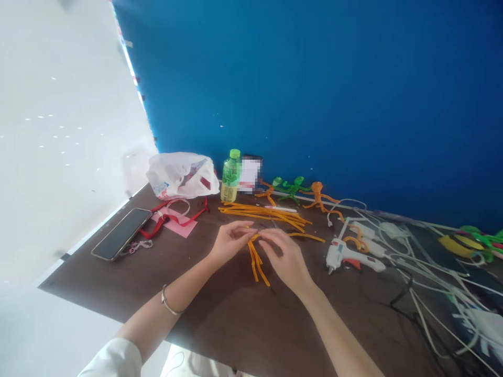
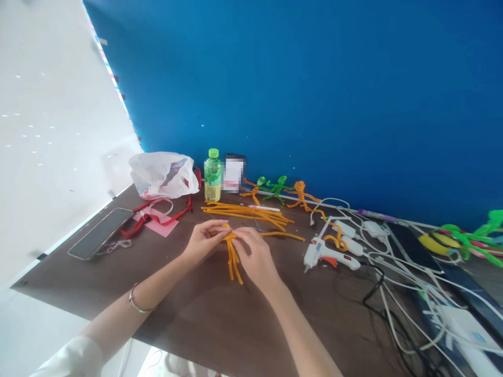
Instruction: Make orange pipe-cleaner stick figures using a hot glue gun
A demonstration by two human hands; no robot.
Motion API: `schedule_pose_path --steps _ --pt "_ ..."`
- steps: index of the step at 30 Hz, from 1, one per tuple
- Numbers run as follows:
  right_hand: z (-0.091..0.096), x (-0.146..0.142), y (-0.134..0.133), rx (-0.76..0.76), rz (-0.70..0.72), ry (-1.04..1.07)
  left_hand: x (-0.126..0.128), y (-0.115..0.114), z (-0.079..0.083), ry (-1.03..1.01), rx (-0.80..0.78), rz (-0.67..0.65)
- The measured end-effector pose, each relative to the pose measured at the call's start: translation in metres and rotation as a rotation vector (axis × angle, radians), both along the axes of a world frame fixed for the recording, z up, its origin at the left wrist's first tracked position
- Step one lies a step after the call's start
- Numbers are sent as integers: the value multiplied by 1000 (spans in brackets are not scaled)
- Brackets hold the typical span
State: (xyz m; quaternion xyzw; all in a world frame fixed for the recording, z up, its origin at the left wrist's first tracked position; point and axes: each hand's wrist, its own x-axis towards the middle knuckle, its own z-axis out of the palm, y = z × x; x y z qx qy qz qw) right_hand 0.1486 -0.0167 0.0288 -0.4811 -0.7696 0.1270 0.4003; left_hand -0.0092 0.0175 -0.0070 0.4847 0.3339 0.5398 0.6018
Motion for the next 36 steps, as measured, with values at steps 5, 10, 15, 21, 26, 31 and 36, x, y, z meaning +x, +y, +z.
schedule_pose_path --steps 5,10,15,21,26,31,36 --pt "-2 -11 12 16 -33 145 -1 -3 4 -49 -13 -49" --pt "0 -10 16 1 12 121 -1 -4 0 -9 55 -83" --pt "-4 -8 15 -110 -122 242 2 -6 -1 -14 43 -83" --pt "-8 -8 12 -13 -70 234 0 -5 1 37 11 -61" --pt "-8 -11 15 -99 33 195 2 -4 -3 97 56 -39" --pt "1 18 35 -221 -176 94 -4 6 -5 174 235 124" --pt "4 54 50 -123 -551 -434 -22 26 -14 429 257 383"
